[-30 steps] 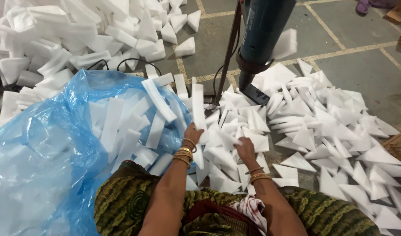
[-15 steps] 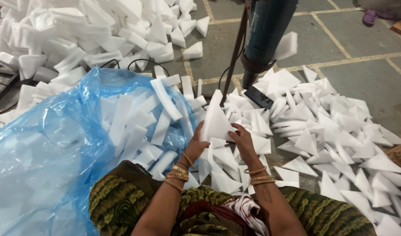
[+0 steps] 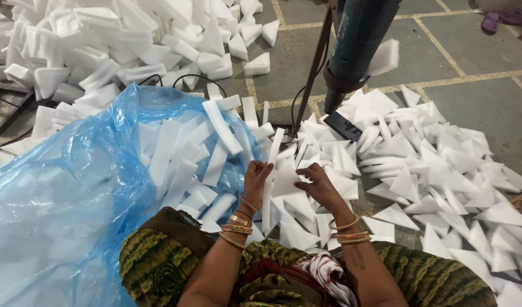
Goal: The person sits on the floor and repeatedly picks up rectangular white foam pieces. They place each piece under a vertical cutting machine, press down to cut it, and then toss the resulting triangular pieces onto a growing pile on the floor.
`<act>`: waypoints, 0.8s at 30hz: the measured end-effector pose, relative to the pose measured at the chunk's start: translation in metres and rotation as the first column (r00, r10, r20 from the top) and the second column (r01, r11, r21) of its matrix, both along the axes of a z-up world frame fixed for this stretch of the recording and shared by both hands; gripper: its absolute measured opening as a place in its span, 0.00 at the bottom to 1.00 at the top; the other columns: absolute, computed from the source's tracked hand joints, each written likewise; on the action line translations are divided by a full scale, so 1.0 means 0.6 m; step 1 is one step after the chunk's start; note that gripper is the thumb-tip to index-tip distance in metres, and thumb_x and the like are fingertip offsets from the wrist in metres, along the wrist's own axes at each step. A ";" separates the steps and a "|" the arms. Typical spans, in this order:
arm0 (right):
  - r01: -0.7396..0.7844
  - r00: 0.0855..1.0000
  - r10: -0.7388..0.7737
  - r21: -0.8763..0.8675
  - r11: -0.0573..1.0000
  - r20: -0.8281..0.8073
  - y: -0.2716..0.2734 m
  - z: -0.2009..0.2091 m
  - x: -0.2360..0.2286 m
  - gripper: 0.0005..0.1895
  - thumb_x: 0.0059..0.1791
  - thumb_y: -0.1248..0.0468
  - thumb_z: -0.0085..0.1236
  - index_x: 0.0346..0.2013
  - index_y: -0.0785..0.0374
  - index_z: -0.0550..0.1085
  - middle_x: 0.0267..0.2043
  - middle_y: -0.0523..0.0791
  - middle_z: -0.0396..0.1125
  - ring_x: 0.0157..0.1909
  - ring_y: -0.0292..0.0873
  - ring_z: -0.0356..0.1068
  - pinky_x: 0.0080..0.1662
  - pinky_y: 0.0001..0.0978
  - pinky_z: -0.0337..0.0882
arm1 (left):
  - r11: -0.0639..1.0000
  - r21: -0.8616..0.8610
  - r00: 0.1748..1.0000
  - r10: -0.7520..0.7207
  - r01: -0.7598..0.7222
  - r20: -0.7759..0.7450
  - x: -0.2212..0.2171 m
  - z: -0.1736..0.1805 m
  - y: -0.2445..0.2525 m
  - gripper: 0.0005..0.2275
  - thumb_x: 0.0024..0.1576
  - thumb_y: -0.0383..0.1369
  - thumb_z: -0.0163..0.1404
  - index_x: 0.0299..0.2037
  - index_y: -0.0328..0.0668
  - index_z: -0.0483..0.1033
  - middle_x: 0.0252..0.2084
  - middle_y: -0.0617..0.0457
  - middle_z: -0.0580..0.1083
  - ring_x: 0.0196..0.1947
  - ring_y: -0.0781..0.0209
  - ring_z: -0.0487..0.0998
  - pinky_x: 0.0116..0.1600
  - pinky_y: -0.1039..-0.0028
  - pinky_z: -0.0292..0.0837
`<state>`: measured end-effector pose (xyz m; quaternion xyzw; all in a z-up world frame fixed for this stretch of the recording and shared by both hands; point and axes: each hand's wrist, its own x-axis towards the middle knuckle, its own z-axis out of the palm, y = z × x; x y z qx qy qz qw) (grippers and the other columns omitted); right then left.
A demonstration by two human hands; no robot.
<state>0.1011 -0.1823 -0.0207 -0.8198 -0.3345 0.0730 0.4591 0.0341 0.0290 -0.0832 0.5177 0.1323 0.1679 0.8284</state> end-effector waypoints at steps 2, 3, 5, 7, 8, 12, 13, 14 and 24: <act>0.041 0.965 -0.062 -0.084 0.996 -0.254 -0.007 0.008 0.003 0.18 0.47 0.65 0.64 0.53 0.62 0.77 0.34 0.47 0.65 0.36 0.41 0.64 0.39 0.31 0.68 | 1.000 0.002 0.998 -0.019 0.019 0.064 -0.004 0.016 -0.002 0.14 0.58 0.33 0.58 0.50 0.43 0.67 0.35 0.57 0.71 0.37 0.69 0.70 0.44 0.80 0.69; 0.053 0.923 -0.098 -0.130 0.990 -0.371 -0.011 0.012 0.006 0.18 0.48 0.65 0.63 0.54 0.60 0.77 0.29 0.47 0.65 0.32 0.41 0.62 0.36 0.32 0.65 | 1.000 0.002 0.995 -0.030 0.030 0.099 -0.003 0.025 -0.004 0.16 0.58 0.33 0.57 0.54 0.45 0.67 0.35 0.56 0.73 0.38 0.69 0.72 0.45 0.81 0.68; 0.080 0.901 -0.045 0.063 0.995 -0.431 -0.023 0.011 0.011 0.16 0.48 0.70 0.54 0.51 0.61 0.78 0.31 0.46 0.66 0.34 0.38 0.63 0.37 0.29 0.66 | 0.997 -0.055 0.997 -0.053 0.057 0.060 -0.005 0.040 -0.001 0.21 0.58 0.32 0.56 0.60 0.45 0.66 0.38 0.53 0.73 0.39 0.67 0.73 0.45 0.77 0.71; 0.133 0.839 0.034 0.264 0.955 -0.543 -0.029 0.002 0.019 0.15 0.49 0.72 0.48 0.48 0.64 0.77 0.35 0.45 0.67 0.37 0.37 0.66 0.40 0.27 0.69 | 0.988 -0.108 0.994 -0.104 0.109 0.044 -0.007 0.051 0.002 0.24 0.58 0.32 0.54 0.66 0.46 0.64 0.42 0.50 0.72 0.42 0.65 0.74 0.49 0.73 0.72; 0.179 0.780 0.091 0.361 0.915 -0.618 -0.031 -0.003 0.025 0.14 0.50 0.72 0.47 0.47 0.65 0.76 0.38 0.45 0.69 0.39 0.37 0.68 0.42 0.26 0.72 | 0.980 -0.132 0.989 -0.143 0.148 0.049 -0.010 0.055 0.002 0.26 0.59 0.31 0.52 0.69 0.47 0.62 0.45 0.49 0.70 0.45 0.63 0.74 0.52 0.71 0.72; 0.124 0.882 0.099 0.429 0.895 -0.460 -0.024 -0.020 0.030 0.12 0.53 0.77 0.57 0.51 0.67 0.70 0.41 0.41 0.59 0.42 0.34 0.60 0.43 0.26 0.66 | 0.939 0.280 0.961 -0.243 0.199 0.135 -0.019 0.075 -0.009 0.26 0.64 0.32 0.40 0.74 0.46 0.56 0.75 0.53 0.60 0.62 0.63 0.68 0.70 0.73 0.61; 0.149 0.855 0.101 0.428 0.891 -0.509 -0.022 -0.016 0.028 0.15 0.51 0.76 0.55 0.52 0.64 0.68 0.42 0.43 0.63 0.42 0.35 0.64 0.43 0.27 0.68 | 0.943 0.226 0.958 -0.270 0.244 0.093 -0.023 0.081 -0.013 0.26 0.63 0.32 0.39 0.75 0.46 0.55 0.74 0.50 0.61 0.61 0.61 0.67 0.69 0.72 0.60; 0.175 0.825 0.103 0.425 0.888 -0.556 -0.016 -0.009 0.026 0.17 0.50 0.76 0.54 0.53 0.61 0.66 0.42 0.44 0.67 0.42 0.35 0.67 0.43 0.27 0.70 | 0.943 0.169 0.953 -0.299 0.287 0.052 -0.029 0.087 -0.017 0.27 0.63 0.31 0.38 0.76 0.46 0.55 0.73 0.47 0.61 0.60 0.59 0.66 0.69 0.70 0.60; 0.227 0.811 0.072 0.427 0.875 -0.580 -0.028 0.019 0.016 0.21 0.50 0.74 0.55 0.58 0.66 0.68 0.46 0.44 0.71 0.47 0.34 0.69 0.50 0.24 0.71 | 0.907 0.073 0.898 -0.421 0.415 0.125 -0.032 0.121 -0.043 0.29 0.59 0.28 0.36 0.75 0.39 0.52 0.75 0.47 0.58 0.72 0.57 0.60 0.74 0.70 0.51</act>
